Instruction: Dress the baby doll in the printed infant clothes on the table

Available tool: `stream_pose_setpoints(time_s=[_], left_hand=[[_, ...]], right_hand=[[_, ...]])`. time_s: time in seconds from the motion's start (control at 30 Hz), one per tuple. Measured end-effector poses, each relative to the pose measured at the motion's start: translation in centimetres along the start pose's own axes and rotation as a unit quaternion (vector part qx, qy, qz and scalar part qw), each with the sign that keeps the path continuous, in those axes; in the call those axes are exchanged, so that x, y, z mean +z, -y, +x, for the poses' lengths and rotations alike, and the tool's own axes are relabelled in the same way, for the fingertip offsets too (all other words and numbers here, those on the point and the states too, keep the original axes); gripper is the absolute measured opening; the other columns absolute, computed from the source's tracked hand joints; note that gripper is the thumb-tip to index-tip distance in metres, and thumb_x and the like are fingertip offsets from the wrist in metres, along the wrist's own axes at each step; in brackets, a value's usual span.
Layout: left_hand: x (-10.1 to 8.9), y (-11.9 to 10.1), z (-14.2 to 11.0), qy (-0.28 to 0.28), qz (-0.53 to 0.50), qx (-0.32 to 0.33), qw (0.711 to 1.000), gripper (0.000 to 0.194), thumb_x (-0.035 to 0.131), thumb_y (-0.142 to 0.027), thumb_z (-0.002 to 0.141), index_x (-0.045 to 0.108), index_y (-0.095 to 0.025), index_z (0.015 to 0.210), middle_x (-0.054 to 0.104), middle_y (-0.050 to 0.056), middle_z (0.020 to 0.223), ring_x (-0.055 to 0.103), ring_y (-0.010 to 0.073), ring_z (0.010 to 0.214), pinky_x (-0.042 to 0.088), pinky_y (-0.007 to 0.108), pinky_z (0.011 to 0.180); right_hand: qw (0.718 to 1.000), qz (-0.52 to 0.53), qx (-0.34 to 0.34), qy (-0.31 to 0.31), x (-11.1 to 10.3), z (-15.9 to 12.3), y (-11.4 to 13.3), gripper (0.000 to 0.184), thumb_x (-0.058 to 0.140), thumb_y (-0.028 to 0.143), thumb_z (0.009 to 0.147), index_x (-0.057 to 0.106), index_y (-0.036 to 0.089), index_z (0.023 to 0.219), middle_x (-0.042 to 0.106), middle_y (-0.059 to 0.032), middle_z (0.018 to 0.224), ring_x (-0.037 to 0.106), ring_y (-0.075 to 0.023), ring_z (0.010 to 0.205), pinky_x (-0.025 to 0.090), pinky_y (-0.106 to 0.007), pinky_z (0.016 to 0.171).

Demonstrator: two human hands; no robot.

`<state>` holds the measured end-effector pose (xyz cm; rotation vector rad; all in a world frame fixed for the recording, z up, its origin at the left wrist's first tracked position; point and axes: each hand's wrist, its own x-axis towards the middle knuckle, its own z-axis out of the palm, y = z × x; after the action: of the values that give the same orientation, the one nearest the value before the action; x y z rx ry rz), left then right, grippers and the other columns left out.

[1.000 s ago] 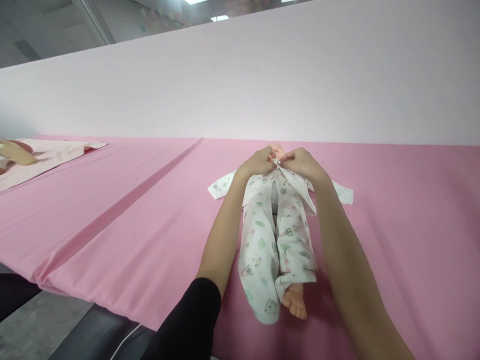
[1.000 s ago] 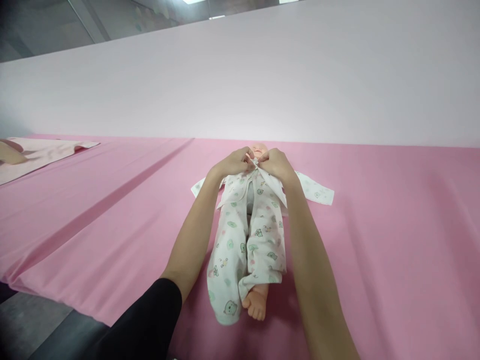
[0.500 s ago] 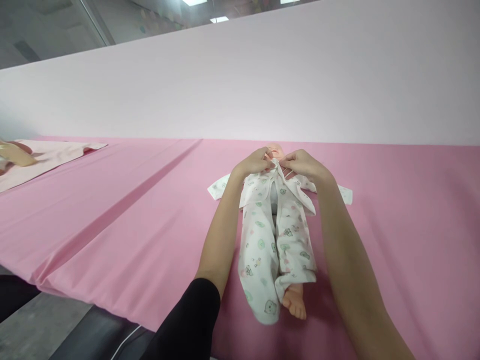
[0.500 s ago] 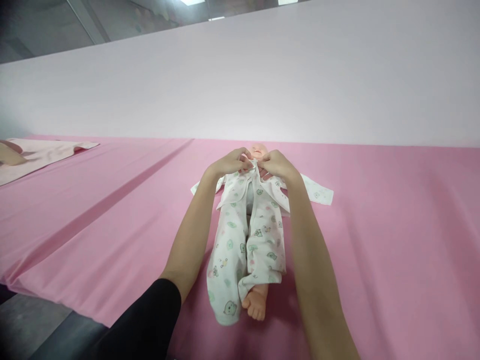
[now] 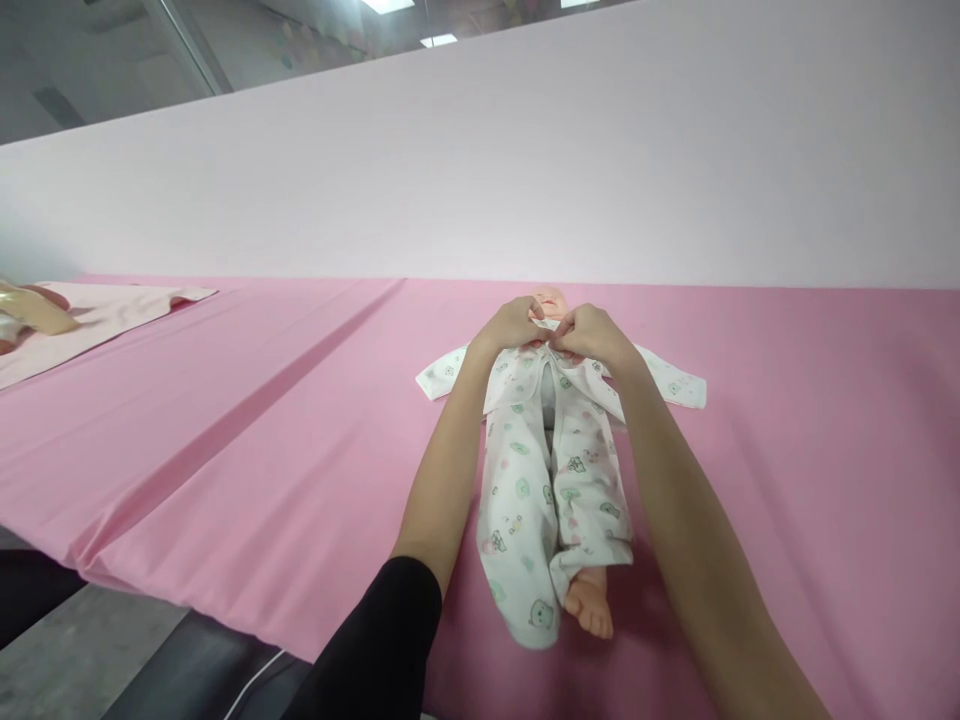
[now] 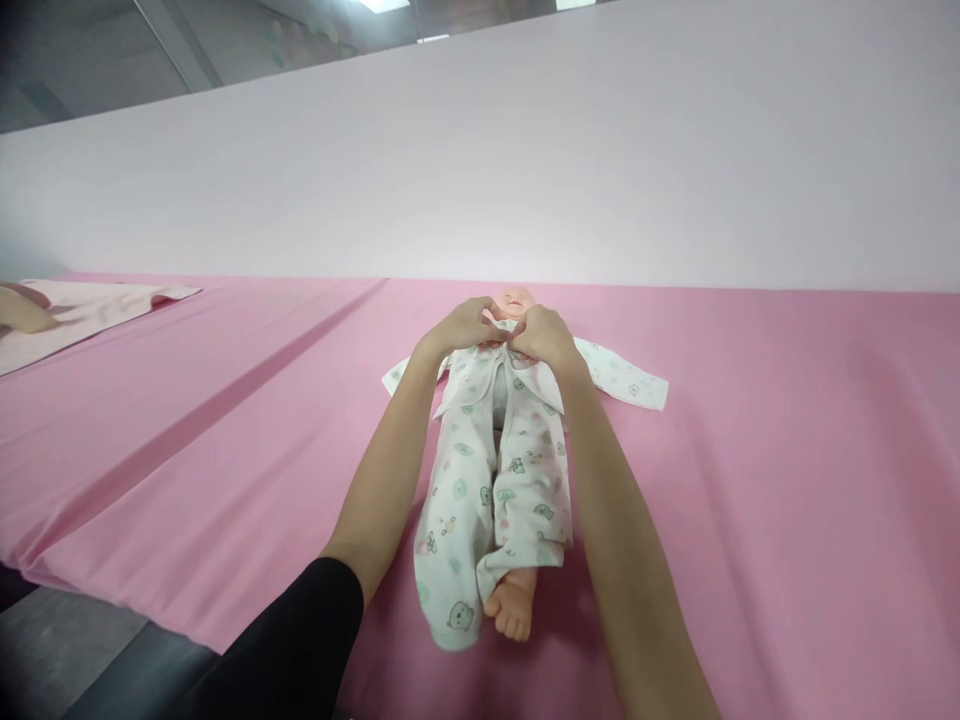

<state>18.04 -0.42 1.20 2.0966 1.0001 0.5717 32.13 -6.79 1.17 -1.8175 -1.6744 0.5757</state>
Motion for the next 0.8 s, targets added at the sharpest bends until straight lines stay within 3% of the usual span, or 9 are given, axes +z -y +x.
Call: stream_pose_setpoints(time_s=[0.17, 0.37, 0.6, 0.7, 0.8], left_hand=[[0.0, -0.1, 0.1, -0.021, 0.038, 0.026, 0.999, 0.029, 0.062, -0.014, 0.062, 0.044, -0.018, 0.083, 0.057, -0.003, 0.056, 0.054, 0.0104, 0.050, 0.040, 0.022, 0.053], [0.0, 0.5, 0.4, -0.013, 0.003, 0.030, 0.999, 0.026, 0.063, -0.014, 0.064, 0.044, -0.019, 0.080, 0.053, -0.005, 0.054, 0.047, 0.0075, 0.044, 0.035, 0.020, 0.047], [-0.5, 0.9, 0.2, -0.006, -0.016, 0.044, 0.999, 0.025, 0.064, -0.017, 0.067, 0.045, -0.019, 0.083, 0.053, -0.006, 0.053, 0.045, 0.0067, 0.044, 0.035, 0.020, 0.048], [-1.0, 0.3, -0.4, -0.004, 0.021, 0.038, 0.999, 0.025, 0.062, -0.011, 0.064, 0.051, -0.017, 0.086, 0.061, -0.001, 0.063, 0.053, 0.0085, 0.052, 0.041, 0.021, 0.054], [-1.7, -0.7, -1.2, 0.043, 0.065, 0.014, 0.997, 0.026, 0.063, -0.010, 0.062, 0.058, -0.016, 0.086, 0.066, 0.002, 0.073, 0.060, 0.0115, 0.065, 0.045, 0.022, 0.059]], right_hand=[[1.000, 0.004, 0.006, -0.001, 0.0, 0.2, -0.1, 0.002, 0.064, 0.011, 0.062, 0.066, 0.012, 0.061, 0.061, -0.0048, 0.054, 0.058, -0.0143, 0.053, 0.049, -0.023, 0.055], [0.984, 0.165, 0.058, 0.029, 0.0, 0.3, -0.8, 0.004, 0.065, 0.008, 0.067, 0.065, 0.011, 0.065, 0.056, -0.0008, 0.052, 0.054, -0.0105, 0.051, 0.050, -0.021, 0.049], [0.960, 0.256, 0.102, 0.047, -0.6, -0.4, -0.4, 0.007, 0.062, 0.006, 0.072, 0.061, 0.010, 0.067, 0.052, 0.0009, 0.056, 0.053, -0.0076, 0.050, 0.056, -0.024, 0.056], [0.967, 0.224, 0.114, 0.029, -0.8, -0.5, -0.3, 0.010, 0.063, 0.009, 0.073, 0.058, 0.010, 0.065, 0.049, 0.0014, 0.053, 0.055, -0.0091, 0.051, 0.057, -0.025, 0.057], [0.985, 0.123, 0.115, 0.041, -1.7, -1.0, 0.0, 0.014, 0.067, 0.015, 0.073, 0.059, 0.010, 0.063, 0.058, -0.0047, 0.059, 0.059, -0.0118, 0.054, 0.055, -0.024, 0.053]])
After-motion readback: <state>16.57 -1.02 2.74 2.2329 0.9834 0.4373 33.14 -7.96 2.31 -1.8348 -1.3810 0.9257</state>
